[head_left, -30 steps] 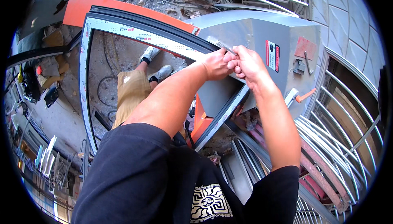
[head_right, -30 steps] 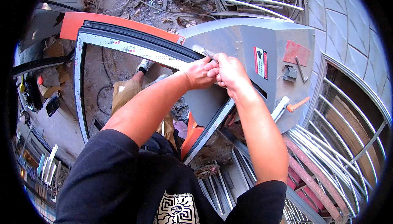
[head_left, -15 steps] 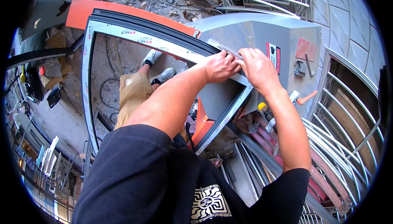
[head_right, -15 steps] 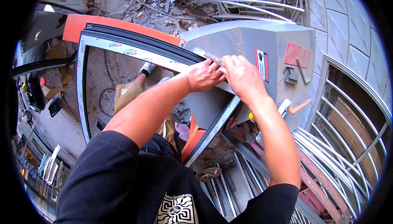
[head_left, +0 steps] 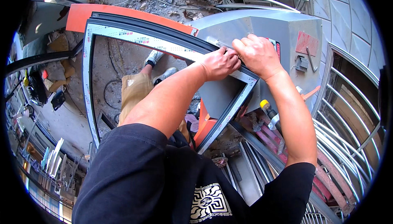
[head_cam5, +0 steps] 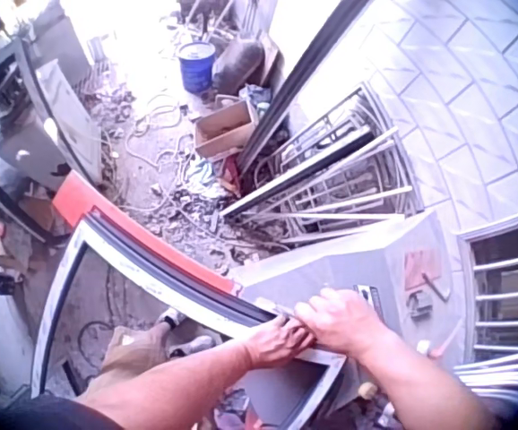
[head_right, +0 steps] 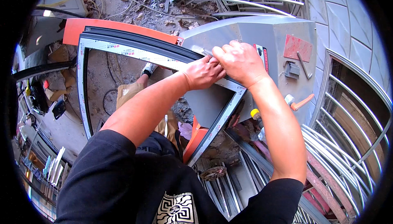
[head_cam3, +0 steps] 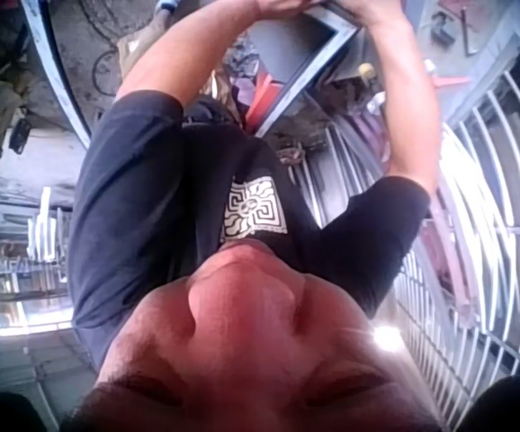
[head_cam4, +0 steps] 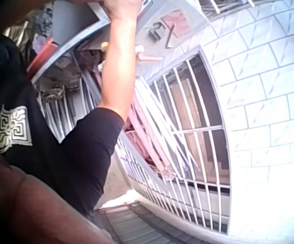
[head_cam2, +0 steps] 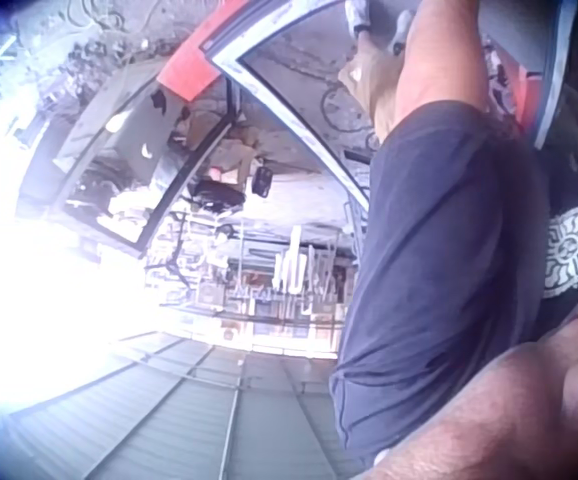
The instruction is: The person places frame sections into an industrial machine and uses a hand tool to secure the components into the corner joints.
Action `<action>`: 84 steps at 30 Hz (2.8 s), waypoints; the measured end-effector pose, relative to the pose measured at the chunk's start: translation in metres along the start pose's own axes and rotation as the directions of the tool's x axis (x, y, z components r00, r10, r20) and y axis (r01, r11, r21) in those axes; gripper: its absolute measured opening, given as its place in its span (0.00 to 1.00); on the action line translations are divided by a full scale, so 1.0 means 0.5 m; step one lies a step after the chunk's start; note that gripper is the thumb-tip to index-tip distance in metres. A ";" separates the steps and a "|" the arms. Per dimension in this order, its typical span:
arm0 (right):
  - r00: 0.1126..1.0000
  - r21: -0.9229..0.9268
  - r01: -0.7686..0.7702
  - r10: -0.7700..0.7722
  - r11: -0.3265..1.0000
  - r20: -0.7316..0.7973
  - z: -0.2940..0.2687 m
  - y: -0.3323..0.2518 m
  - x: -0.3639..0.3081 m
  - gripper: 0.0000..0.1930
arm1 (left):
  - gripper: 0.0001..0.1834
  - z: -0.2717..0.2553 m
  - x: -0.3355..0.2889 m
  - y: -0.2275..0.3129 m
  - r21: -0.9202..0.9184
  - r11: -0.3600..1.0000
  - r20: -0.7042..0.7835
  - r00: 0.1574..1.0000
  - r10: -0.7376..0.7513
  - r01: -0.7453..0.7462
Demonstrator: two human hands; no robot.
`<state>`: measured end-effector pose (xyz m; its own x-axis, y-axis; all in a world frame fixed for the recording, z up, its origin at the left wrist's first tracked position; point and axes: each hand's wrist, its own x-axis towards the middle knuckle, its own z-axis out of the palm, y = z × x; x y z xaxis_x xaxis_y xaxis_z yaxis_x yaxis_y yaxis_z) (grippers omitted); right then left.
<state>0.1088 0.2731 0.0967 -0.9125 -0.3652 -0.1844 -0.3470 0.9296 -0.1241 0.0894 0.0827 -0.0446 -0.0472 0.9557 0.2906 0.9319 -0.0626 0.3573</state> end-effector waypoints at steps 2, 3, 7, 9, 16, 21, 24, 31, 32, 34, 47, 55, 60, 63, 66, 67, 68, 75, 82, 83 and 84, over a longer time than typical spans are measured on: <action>0.999 -0.003 -0.032 0.032 0.999 -0.013 0.015 -0.008 -0.007 0.07 | 0.19 -0.001 -0.001 0.000 -0.001 1.000 -0.014 1.000 0.002 -0.002; 0.998 -0.007 -0.063 0.063 0.998 -0.026 0.022 -0.013 -0.010 0.08 | 0.17 0.000 -0.002 0.000 -0.009 1.000 -0.024 1.000 -0.003 0.002; 0.982 -0.031 -0.162 0.158 0.986 -0.102 0.042 -0.054 -0.019 0.09 | 0.12 0.003 -0.006 -0.004 -0.102 0.995 -0.026 1.000 -0.003 0.000; 0.933 0.009 -0.316 0.313 0.949 -0.175 0.050 -0.085 -0.027 0.11 | 0.11 -0.004 -0.003 -0.004 -0.109 0.994 0.061 0.998 0.013 -0.006; 0.853 0.099 -0.498 0.507 0.862 -0.121 0.041 -0.126 -0.022 0.12 | 0.10 0.002 -0.007 -0.003 0.038 0.998 0.093 0.995 0.041 -0.045; 0.972 0.061 -0.220 0.224 0.973 -0.068 -0.007 -0.056 -0.013 0.07 | 0.17 0.004 -0.005 -0.011 0.006 0.999 -0.115 0.993 0.036 -0.036; 0.927 0.041 -0.355 0.358 0.934 -0.112 -0.050 -0.042 -0.029 0.08 | 0.22 -0.007 0.003 0.003 0.077 0.997 0.020 1.000 0.014 -0.016; 0.691 0.075 -0.714 0.717 0.697 -0.085 -0.054 -0.118 -0.164 0.14 | 0.24 -0.019 0.000 0.000 0.081 0.997 0.087 0.996 0.005 -0.012; 0.643 0.055 -0.762 0.764 0.645 -0.046 -0.049 -0.128 -0.185 0.14 | 0.25 -0.020 0.004 0.003 0.080 0.997 0.091 0.996 0.006 -0.013; 0.566 0.021 -0.824 0.824 0.566 0.010 -0.024 -0.144 -0.215 0.13 | 0.25 -0.017 0.001 0.000 0.078 0.997 0.091 0.996 -0.001 -0.006; 0.514 0.103 -0.854 0.858 0.510 0.018 0.035 -0.147 -0.240 0.13 | 0.24 -0.023 0.006 -0.001 0.074 0.997 0.124 0.992 0.000 -0.009; 0.656 0.073 -0.754 0.754 0.653 0.033 0.016 -0.106 -0.236 0.14 | 0.24 -0.030 0.007 0.000 0.072 0.997 0.126 0.992 0.003 -0.013; 0.540 0.013 -0.841 0.836 0.541 0.097 0.011 -0.116 -0.210 0.17 | 0.23 -0.022 0.004 -0.001 0.069 0.998 0.116 0.993 0.004 -0.012; 0.367 0.012 -0.929 0.915 0.370 0.167 0.007 -0.136 -0.191 0.20 | 0.23 -0.020 0.005 0.002 0.069 0.998 0.091 0.996 0.001 -0.007; 0.183 0.066 -0.982 0.975 0.176 0.125 0.036 -0.160 -0.175 0.22 | 0.23 -0.021 0.005 -0.001 0.055 0.999 0.105 0.994 -0.007 0.001; 0.184 0.066 -0.982 0.975 0.177 0.124 0.042 -0.165 -0.170 0.22 | 0.23 -0.021 0.005 -0.002 0.055 0.999 0.107 0.994 -0.007 0.001; 0.120 0.090 -0.990 0.986 0.110 0.116 0.043 -0.171 -0.164 0.22 | 0.23 -0.021 0.006 -0.001 0.050 0.999 0.106 0.994 -0.004 -0.001; -0.087 0.151 -0.983 0.987 -0.107 0.136 0.047 -0.186 -0.124 0.22 | 0.22 -0.030 0.005 -0.002 0.041 0.999 0.125 0.992 -0.002 -0.003; 0.224 0.058 -0.973 0.975 0.224 -0.011 0.010 -0.182 -0.179 0.17 | 0.29 -0.036 0.018 0.001 -0.051 0.999 0.191 0.982 0.008 0.002; 0.190 0.065 -0.980 0.982 0.190 -0.010 -0.011 -0.178 -0.180 0.17 | 0.29 -0.041 0.018 -0.005 -0.058 0.998 0.201 0.979 0.041 -0.030; 0.188 0.151 -0.969 0.981 0.194 -0.051 -0.031 -0.179 -0.183 0.17 | 0.29 -0.044 0.017 -0.009 -0.046 0.999 0.196 0.980 0.031 -0.023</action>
<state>0.2198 0.2241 0.1399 -0.5231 0.8455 -0.1071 0.8499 0.5269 0.0079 0.0769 0.0849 -0.0240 0.0534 0.9911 0.1220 0.9150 -0.0974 0.3914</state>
